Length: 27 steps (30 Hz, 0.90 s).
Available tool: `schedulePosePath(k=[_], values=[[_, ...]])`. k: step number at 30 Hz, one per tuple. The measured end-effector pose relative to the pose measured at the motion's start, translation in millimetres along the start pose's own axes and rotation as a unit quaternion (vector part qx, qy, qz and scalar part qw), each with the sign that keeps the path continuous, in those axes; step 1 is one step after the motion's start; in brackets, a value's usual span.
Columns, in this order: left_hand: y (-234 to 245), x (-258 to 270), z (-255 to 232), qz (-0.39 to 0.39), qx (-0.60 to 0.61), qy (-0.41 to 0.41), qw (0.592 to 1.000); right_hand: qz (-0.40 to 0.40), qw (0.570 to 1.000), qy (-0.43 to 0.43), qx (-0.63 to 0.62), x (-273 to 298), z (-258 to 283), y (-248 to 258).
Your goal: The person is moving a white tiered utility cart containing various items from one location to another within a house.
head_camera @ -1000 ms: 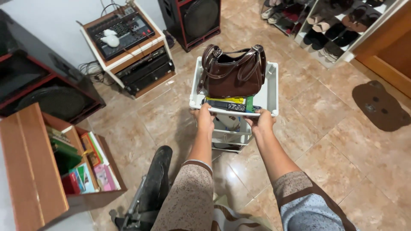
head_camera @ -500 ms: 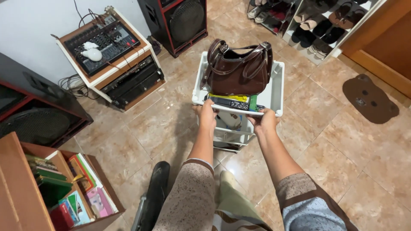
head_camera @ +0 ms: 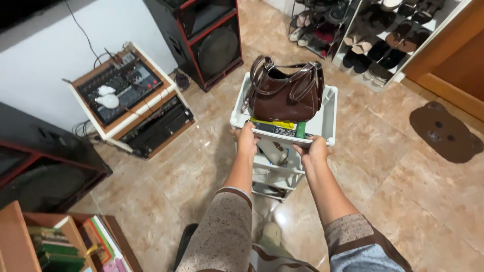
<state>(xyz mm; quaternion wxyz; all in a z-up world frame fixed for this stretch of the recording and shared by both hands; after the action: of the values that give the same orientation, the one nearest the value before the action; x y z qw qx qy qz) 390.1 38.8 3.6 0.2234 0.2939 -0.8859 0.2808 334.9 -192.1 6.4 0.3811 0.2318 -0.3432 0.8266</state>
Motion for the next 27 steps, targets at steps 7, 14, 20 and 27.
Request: schedulePosePath(k=[7,14,20,27], values=[[-35.2,-12.4,-6.8,-0.004,-0.033,0.015,0.999,-0.049,0.999,0.003,-0.016,-2.6,20.2,-22.3],[-75.0,-41.0,-0.4,0.029,-0.067,0.042,0.996,-0.094,0.995,0.014,-0.034,2.3,43.6,-44.3],[-117.3,-62.5,-5.9,0.064,-0.106,0.064,0.99,-0.107,0.991,0.038,-0.071,-34.5,43.8,-53.5],[-155.8,-96.2,-5.4,0.109,-0.176,0.085,0.975,-0.201,0.969,0.059,-0.13,-17.7,45.3,-81.8]])
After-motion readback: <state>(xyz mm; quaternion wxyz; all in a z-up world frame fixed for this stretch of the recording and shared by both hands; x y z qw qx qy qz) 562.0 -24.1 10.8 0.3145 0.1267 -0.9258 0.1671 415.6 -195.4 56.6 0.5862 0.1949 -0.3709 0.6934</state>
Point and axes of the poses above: each hand's wrist, its own x-axis away from the middle knuckle, its own y-axis out of the back of the hand, z = x × y, the point moved 3 cm from there along -x, towards the middle knuckle, and after that the axes turned 4 degrees about -z, right-handed, at the moved point
